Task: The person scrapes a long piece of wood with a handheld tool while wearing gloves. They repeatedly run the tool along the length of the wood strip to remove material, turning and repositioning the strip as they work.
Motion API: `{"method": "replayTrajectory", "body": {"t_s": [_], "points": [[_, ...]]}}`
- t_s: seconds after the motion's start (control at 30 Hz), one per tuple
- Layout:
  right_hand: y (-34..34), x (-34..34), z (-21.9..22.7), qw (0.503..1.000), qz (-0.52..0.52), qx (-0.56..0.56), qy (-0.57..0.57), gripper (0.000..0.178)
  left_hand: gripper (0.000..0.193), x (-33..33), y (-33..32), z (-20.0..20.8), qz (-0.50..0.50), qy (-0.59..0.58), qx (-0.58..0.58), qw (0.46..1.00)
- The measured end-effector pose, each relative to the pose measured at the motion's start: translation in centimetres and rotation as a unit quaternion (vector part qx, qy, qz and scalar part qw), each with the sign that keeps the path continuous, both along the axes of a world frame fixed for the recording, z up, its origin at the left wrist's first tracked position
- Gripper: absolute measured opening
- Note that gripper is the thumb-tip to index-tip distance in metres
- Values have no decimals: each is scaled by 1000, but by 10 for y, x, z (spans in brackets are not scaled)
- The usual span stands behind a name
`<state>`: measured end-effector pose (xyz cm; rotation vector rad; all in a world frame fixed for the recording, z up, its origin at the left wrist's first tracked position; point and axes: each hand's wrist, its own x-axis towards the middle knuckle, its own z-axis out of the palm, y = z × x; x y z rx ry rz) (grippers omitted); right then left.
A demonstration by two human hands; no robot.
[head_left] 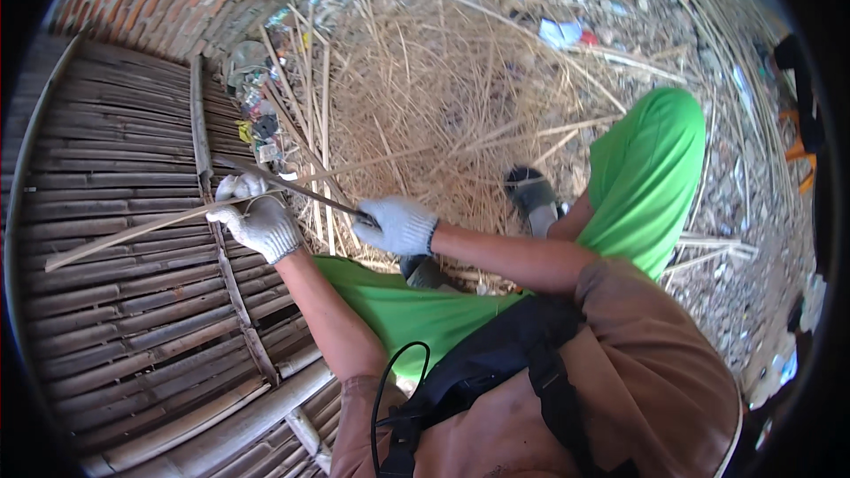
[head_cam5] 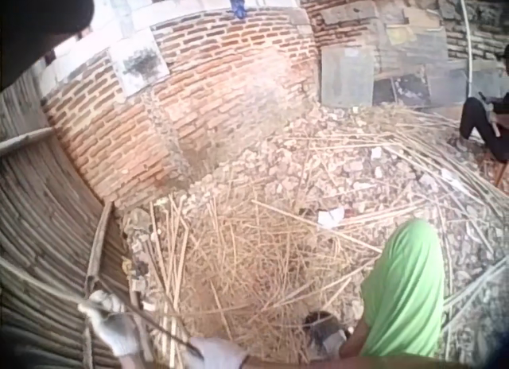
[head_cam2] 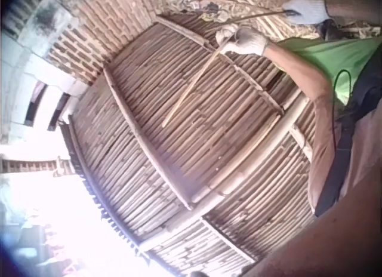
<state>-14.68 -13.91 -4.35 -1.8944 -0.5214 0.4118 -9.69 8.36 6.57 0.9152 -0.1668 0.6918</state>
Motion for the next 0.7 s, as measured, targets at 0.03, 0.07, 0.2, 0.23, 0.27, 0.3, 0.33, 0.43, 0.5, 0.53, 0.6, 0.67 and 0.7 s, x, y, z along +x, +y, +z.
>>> {"method": "replayTrajectory", "body": {"t_s": [0.03, 0.07, 0.2, 0.23, 0.27, 0.3, 0.33, 0.43, 0.5, 0.53, 0.6, 0.67, 0.7], "points": [[1, 1, 1, 1000, 19, -19, -16, 45, 54, -6, 10, -1, -32, -9, -8, 999], [-7, 1, -15, 999, 8, -40, 32, 44, 53, -9, 23, -4, -64, -19, -1, 998], [-78, 14, -136, 977, -48, -112, 174, 42, 53, -1, 18, -19, -9, 11, -41, 999], [-83, 20, -142, 975, -49, -136, 170, 42, 54, 3, 21, -14, -49, -4, -16, 999], [-83, 16, -127, 970, -41, -165, 172, 41, 55, 0, 32, -14, -79, -11, 6, 997], [-73, 12, -111, 970, -25, -132, 204, 44, 56, -4, 39, -16, -110, -18, 27, 993], [-59, 17, -65, 967, -14, -104, 231, 49, 55, -6, 28, -14, -42, 1, 10, 999], [-27, 8, 8, 991, 63, -67, 94, 45, 55, -4, 23, -10, -23, 9, -18, 1000], [-13, -2, 12, 996, 49, -80, -13, 44, 57, -7, 10, -5, 4, 21, -8, 1000], [-11, -6, 6, 997, 32, -70, 5, 44, 58, -12, 19, -5, -22, 16, 3, 1000], [-30, -1, -62, 995, -25, -92, 28, 47, 58, -4, 28, -10, -49, 4, 11, 999], [-80, 5, -145, 978, -61, -155, 126, 49, 58, 4, 17, -14, -40, 6, -3, 999], [-96, 10, -157, 959, -55, -189, 204, 50, 57, -2, 26, -16, -35, 2, -4, 999]]}}
